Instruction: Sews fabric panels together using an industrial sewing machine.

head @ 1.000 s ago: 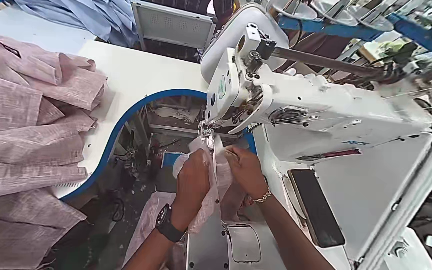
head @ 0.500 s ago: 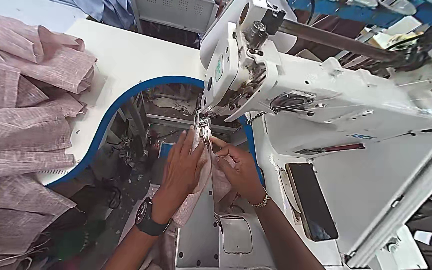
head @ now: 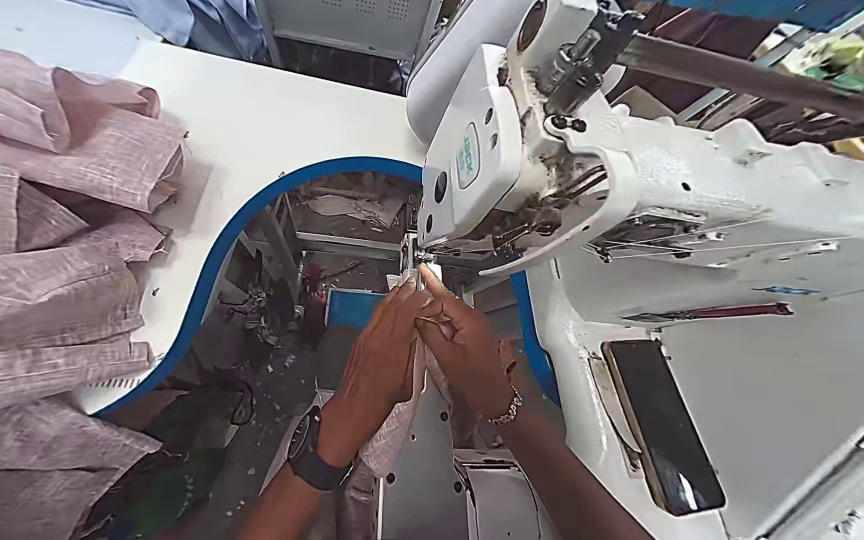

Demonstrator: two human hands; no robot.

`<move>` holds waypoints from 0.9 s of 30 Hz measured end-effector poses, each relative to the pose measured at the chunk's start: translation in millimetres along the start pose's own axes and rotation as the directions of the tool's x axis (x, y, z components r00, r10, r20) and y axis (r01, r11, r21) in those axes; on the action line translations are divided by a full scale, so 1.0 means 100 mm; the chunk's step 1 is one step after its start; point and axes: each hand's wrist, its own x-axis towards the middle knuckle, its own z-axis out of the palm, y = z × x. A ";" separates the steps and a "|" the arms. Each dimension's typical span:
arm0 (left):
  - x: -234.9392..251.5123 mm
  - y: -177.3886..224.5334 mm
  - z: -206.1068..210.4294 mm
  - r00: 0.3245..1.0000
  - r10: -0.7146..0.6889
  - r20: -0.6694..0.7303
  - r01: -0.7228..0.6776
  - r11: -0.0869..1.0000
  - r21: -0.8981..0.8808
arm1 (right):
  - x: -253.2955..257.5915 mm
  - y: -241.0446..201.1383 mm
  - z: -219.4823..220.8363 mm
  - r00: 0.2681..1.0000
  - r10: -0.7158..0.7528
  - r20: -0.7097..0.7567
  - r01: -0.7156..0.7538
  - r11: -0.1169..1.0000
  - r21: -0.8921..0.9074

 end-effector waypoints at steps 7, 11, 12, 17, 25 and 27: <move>-0.01 0.07 0.02 1.000 -0.012 -0.002 0.012 1.000 -0.027 | -0.17 -0.16 -0.01 0.992 0.082 -0.093 -0.088 0.994 -0.059; 0.04 0.05 0.05 1.000 -0.011 -0.006 0.011 1.000 -0.018 | -0.04 -0.14 -0.03 0.982 0.182 -0.058 -0.172 0.975 0.143; 0.06 0.04 0.05 1.000 -0.008 -0.010 0.008 1.000 -0.012 | -0.03 -0.13 -0.03 0.983 0.168 -0.070 -0.157 0.978 0.134; 0.09 0.03 0.06 1.000 -0.017 -0.021 0.017 1.000 -0.010 | -0.06 -0.11 0.00 0.994 0.034 -0.104 -0.047 0.992 -0.117; 0.28 -0.11 -0.10 0.983 -0.031 0.182 0.050 0.994 -0.102 | -0.15 -0.25 0.16 0.936 -0.266 -0.231 0.056 0.759 -0.649; 0.12 0.01 -0.22 0.957 -0.196 0.212 0.237 0.953 -0.188 | -0.41 -0.45 -0.09 0.978 -0.156 -0.139 0.018 0.727 -0.686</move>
